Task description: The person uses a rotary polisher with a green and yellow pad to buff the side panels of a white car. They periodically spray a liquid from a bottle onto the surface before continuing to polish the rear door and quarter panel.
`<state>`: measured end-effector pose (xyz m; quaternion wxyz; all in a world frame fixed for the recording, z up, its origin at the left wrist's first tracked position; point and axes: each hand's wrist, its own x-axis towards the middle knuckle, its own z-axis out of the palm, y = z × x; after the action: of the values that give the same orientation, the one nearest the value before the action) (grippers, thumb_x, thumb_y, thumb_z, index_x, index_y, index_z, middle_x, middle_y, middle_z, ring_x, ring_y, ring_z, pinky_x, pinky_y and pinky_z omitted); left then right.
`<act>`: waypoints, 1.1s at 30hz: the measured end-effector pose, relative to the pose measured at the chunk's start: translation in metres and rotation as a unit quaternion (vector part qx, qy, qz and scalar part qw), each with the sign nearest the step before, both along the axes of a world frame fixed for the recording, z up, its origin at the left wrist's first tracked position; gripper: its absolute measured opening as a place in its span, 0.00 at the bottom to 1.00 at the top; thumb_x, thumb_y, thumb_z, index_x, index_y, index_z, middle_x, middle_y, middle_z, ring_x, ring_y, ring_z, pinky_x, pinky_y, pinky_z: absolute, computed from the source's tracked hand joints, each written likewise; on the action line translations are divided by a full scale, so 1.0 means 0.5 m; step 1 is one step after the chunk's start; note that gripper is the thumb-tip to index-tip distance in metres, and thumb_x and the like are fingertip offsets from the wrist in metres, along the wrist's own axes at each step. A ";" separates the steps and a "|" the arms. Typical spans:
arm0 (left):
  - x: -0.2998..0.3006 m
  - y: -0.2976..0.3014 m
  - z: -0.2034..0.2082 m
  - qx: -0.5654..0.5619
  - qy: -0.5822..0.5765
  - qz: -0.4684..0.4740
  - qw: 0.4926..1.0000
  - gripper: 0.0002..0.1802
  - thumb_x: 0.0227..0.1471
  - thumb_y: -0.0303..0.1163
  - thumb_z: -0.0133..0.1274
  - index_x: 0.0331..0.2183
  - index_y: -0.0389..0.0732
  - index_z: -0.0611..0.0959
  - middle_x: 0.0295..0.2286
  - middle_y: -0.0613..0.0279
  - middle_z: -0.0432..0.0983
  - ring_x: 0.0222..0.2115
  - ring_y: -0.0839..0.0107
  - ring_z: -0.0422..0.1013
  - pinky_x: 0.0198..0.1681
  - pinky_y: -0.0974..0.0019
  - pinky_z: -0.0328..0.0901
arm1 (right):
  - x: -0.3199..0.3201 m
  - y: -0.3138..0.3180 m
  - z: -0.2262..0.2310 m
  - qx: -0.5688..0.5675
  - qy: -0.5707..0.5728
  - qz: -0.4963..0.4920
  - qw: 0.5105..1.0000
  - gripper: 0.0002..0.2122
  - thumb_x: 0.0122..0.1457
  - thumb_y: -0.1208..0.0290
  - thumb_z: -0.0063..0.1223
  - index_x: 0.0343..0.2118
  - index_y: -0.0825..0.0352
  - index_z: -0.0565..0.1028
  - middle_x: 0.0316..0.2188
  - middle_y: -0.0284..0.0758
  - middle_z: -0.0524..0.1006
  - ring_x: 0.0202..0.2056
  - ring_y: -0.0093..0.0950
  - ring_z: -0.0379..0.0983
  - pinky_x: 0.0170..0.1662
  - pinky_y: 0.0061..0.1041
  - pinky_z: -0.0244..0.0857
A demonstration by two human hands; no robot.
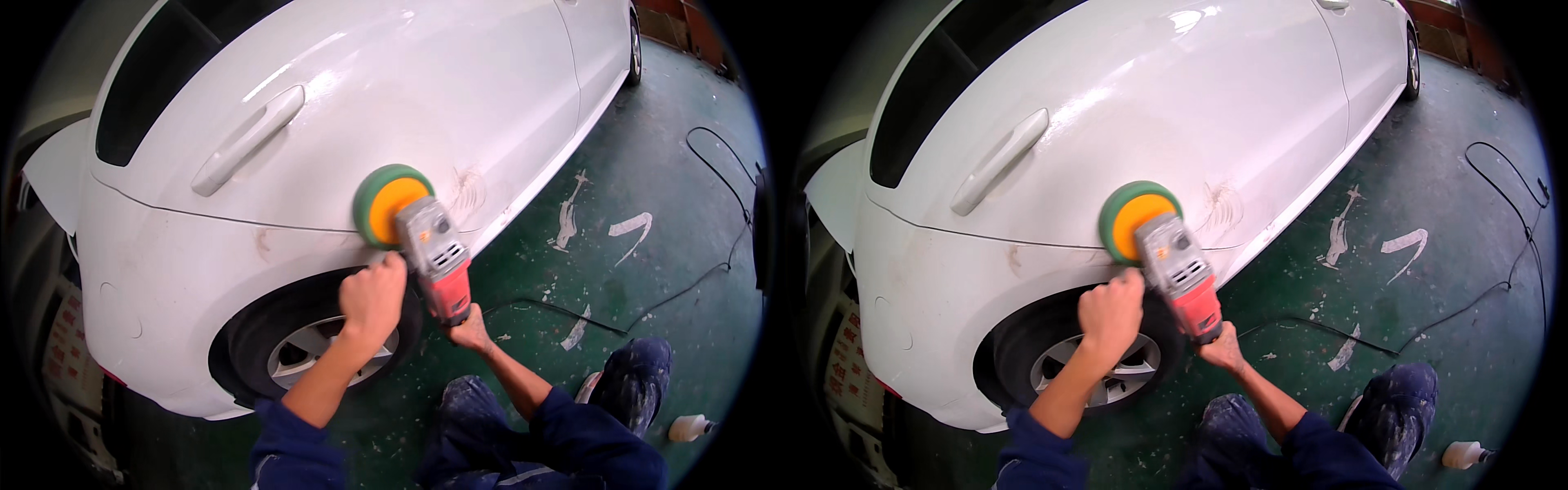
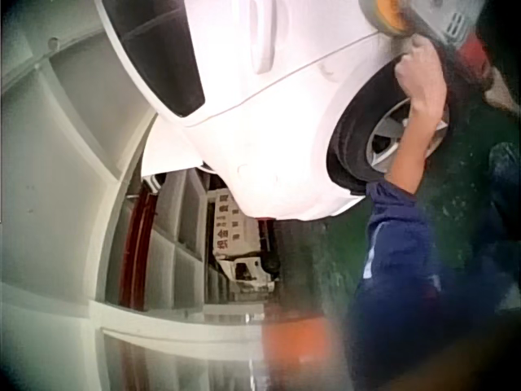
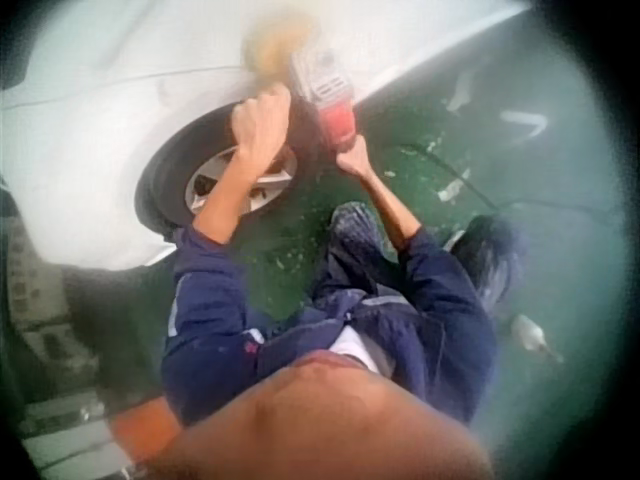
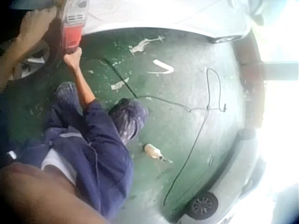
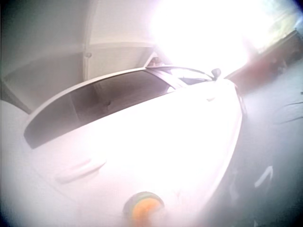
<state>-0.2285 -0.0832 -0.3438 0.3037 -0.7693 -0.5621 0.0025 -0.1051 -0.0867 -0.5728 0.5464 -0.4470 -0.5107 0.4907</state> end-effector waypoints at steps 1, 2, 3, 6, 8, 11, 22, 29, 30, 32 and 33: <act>-0.030 -0.027 0.013 -0.002 -0.019 0.020 1.000 0.05 0.48 0.27 0.56 0.30 0.42 0.77 0.23 0.57 0.81 0.24 0.55 0.80 0.25 0.53 0.74 | -0.026 -0.010 -0.002 0.003 -0.002 0.013 1.000 0.09 0.49 0.70 0.64 0.29 0.70 0.81 0.21 0.35 0.80 0.29 0.16 0.74 0.33 0.28 0.70; -0.053 -0.045 0.024 0.008 -0.021 0.031 0.999 0.05 0.48 0.27 0.56 0.31 0.42 0.77 0.23 0.57 0.81 0.23 0.54 0.80 0.25 0.52 0.73 | -0.038 -0.014 0.005 0.020 -0.014 0.011 1.000 0.09 0.48 0.70 0.64 0.28 0.70 0.81 0.21 0.39 0.80 0.29 0.19 0.76 0.33 0.29 0.70; -0.075 -0.061 0.038 0.018 -0.023 0.043 0.999 0.05 0.48 0.27 0.55 0.31 0.42 0.77 0.23 0.57 0.80 0.23 0.53 0.79 0.25 0.50 0.73 | -0.045 -0.018 0.013 0.015 -0.044 0.012 0.999 0.10 0.47 0.69 0.64 0.28 0.72 0.80 0.22 0.44 0.80 0.29 0.27 0.79 0.34 0.31 0.71; -0.142 -0.121 0.095 0.058 -0.034 0.104 0.992 0.08 0.46 0.28 0.57 0.33 0.41 0.78 0.23 0.56 0.80 0.24 0.50 0.79 0.26 0.48 0.71 | -0.068 -0.048 0.129 0.044 -0.067 0.049 0.996 0.12 0.46 0.68 0.63 0.27 0.73 0.79 0.23 0.50 0.79 0.30 0.43 0.81 0.35 0.35 0.72; -0.181 -0.145 0.127 0.087 -0.054 0.110 0.989 0.10 0.43 0.27 0.59 0.32 0.40 0.78 0.23 0.54 0.79 0.24 0.47 0.78 0.28 0.46 0.70 | -0.071 -0.049 0.176 0.045 -0.104 0.080 0.990 0.13 0.44 0.67 0.64 0.26 0.74 0.79 0.23 0.53 0.79 0.32 0.48 0.80 0.37 0.36 0.73; -0.190 -0.156 0.160 0.079 -0.081 0.137 0.984 0.11 0.42 0.27 0.59 0.32 0.40 0.78 0.24 0.52 0.81 0.25 0.45 0.78 0.29 0.45 0.70 | -0.059 -0.055 0.224 0.051 -0.118 0.092 0.987 0.14 0.42 0.67 0.65 0.25 0.75 0.79 0.23 0.53 0.78 0.32 0.49 0.80 0.38 0.37 0.73; -0.034 -0.025 0.157 0.010 -0.049 0.034 0.998 0.03 0.46 0.24 0.56 0.28 0.39 0.79 0.23 0.48 0.81 0.27 0.47 0.79 0.31 0.48 0.73 | 0.033 -0.042 0.175 -0.042 -0.053 0.024 0.997 0.11 0.44 0.70 0.63 0.27 0.74 0.79 0.18 0.39 0.78 0.23 0.24 0.76 0.29 0.31 0.69; -0.136 -0.148 0.158 0.057 -0.014 0.144 0.988 0.03 0.50 0.29 0.54 0.27 0.41 0.79 0.21 0.51 0.80 0.25 0.48 0.79 0.28 0.48 0.72 | -0.051 -0.063 0.171 0.032 -0.087 0.096 0.991 0.12 0.43 0.69 0.63 0.27 0.74 0.78 0.20 0.48 0.77 0.26 0.36 0.80 0.35 0.34 0.71; -0.151 -0.162 0.155 0.046 -0.035 0.160 0.985 0.05 0.48 0.29 0.56 0.29 0.39 0.78 0.22 0.49 0.80 0.26 0.46 0.78 0.30 0.47 0.71 | -0.053 -0.067 0.180 0.031 -0.099 0.114 0.988 0.11 0.42 0.70 0.61 0.26 0.74 0.78 0.22 0.51 0.78 0.29 0.45 0.81 0.36 0.35 0.72; -0.168 -0.185 0.157 0.024 -0.073 0.194 0.978 0.12 0.42 0.27 0.61 0.33 0.37 0.78 0.23 0.45 0.80 0.28 0.42 0.77 0.34 0.43 0.70 | -0.057 -0.072 0.198 0.032 -0.115 0.138 0.983 0.11 0.42 0.71 0.61 0.25 0.75 0.78 0.22 0.52 0.78 0.31 0.47 0.81 0.37 0.36 0.72; -0.170 -0.181 0.154 0.030 -0.075 0.186 0.979 0.13 0.42 0.27 0.61 0.33 0.37 0.78 0.23 0.45 0.79 0.28 0.42 0.77 0.33 0.43 0.69 | -0.054 -0.072 0.203 0.033 -0.123 0.147 0.981 0.11 0.42 0.71 0.60 0.25 0.75 0.78 0.23 0.53 0.78 0.32 0.47 0.81 0.38 0.36 0.72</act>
<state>-0.3137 -0.1740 -0.2667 0.2776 -0.6397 -0.7166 -0.0153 -0.1318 -0.1228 -0.4712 0.4157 -0.4059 -0.6499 0.4900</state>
